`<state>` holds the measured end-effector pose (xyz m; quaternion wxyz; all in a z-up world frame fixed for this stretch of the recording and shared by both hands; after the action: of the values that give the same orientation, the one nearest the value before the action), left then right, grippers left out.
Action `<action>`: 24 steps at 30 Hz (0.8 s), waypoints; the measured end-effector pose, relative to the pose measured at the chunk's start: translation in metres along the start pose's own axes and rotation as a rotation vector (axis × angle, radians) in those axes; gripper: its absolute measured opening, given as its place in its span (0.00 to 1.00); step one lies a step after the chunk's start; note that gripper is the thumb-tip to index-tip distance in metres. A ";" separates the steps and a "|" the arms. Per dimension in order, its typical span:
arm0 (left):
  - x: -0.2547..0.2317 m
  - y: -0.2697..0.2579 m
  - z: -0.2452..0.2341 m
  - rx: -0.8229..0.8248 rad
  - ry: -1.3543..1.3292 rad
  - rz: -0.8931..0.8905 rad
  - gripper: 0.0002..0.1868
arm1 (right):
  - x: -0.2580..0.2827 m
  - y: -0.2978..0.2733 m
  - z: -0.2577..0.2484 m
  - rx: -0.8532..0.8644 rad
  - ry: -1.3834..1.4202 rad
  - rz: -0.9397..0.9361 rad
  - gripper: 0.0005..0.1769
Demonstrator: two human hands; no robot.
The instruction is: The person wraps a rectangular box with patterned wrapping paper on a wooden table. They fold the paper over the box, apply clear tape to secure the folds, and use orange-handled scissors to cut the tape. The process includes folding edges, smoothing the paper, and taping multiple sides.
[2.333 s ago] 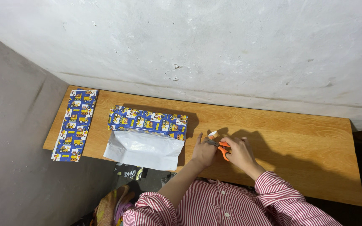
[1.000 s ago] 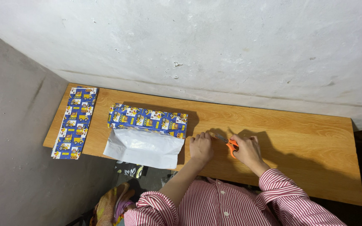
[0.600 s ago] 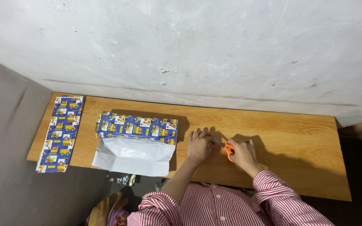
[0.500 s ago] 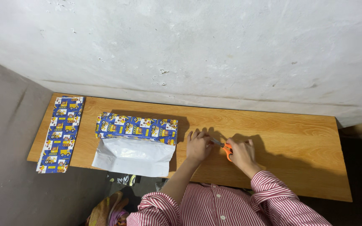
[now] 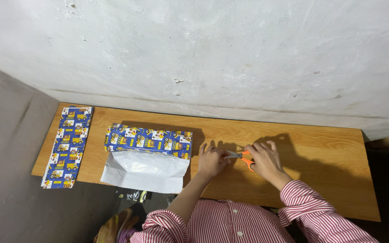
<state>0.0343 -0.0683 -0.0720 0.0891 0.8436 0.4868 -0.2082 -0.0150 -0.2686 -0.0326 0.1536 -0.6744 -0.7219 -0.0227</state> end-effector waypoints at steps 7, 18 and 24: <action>0.008 -0.008 -0.011 -0.107 0.076 0.042 0.14 | 0.008 -0.003 -0.011 0.022 0.044 -0.011 0.34; 0.005 -0.028 -0.020 -0.157 0.131 0.148 0.16 | 0.010 -0.009 -0.001 -0.037 -0.049 -0.067 0.36; -0.007 -0.034 -0.036 -0.164 0.158 0.142 0.28 | 0.012 -0.012 -0.001 0.038 -0.005 -0.007 0.37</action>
<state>0.0119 -0.0433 -0.0347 0.1337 0.8796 0.4468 -0.0940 -0.0270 -0.2585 -0.0271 0.1645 -0.6689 -0.7249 -0.0077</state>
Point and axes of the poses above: each hand's wrist, its own y-axis towards the middle knuckle, its own z-axis out of the palm, x = y × z, the point moved 3 cm from there along y, towards the middle knuckle, and after that the axes turned 10 degrees about y, right-handed, at the moved point
